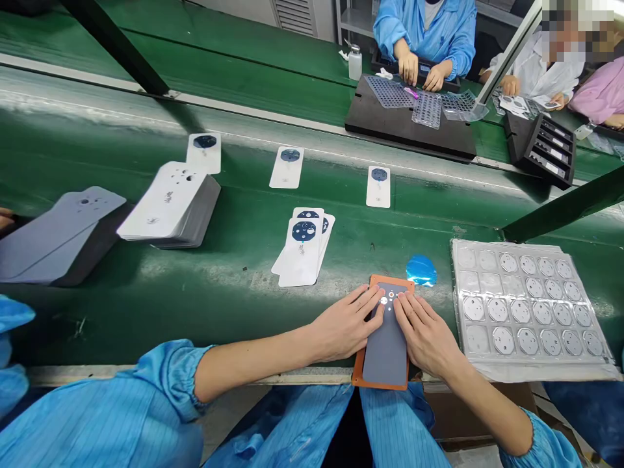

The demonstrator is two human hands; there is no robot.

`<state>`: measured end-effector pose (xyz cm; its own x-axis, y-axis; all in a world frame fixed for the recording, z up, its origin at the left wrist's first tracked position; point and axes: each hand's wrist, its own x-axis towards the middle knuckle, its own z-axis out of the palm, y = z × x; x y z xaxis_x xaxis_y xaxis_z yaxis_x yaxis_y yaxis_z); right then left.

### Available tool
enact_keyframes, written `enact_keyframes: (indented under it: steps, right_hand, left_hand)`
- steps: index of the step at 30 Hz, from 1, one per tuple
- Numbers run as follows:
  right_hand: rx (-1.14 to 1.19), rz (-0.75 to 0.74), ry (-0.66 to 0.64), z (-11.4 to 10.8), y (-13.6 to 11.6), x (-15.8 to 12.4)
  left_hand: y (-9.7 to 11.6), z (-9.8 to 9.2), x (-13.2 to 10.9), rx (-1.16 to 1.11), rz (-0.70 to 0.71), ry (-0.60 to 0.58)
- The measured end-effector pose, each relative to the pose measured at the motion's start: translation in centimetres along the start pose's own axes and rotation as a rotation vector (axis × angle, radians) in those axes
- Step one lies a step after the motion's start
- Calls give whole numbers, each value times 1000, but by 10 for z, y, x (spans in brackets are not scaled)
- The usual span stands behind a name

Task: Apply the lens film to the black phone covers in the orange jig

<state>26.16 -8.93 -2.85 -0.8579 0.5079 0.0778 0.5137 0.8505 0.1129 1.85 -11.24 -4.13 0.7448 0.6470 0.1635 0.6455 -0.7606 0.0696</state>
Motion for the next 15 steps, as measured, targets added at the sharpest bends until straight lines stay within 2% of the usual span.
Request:
enact_keyframes:
  steps: [4,7,11,15]
  right_hand:
    - [2,2,2,0,1,-1]
    - [17,1,55,2,-1,-5]
    - [52,20,140,5,-6,-12]
    - [71,38,122,7,-11,-14]
  left_hand:
    - [4,5,-4,23,-9,59]
    - [7,7,-7,61,-10,80]
    - [10,9,-6,59,-9,61]
    - [13,9,-6,69,-1,34]
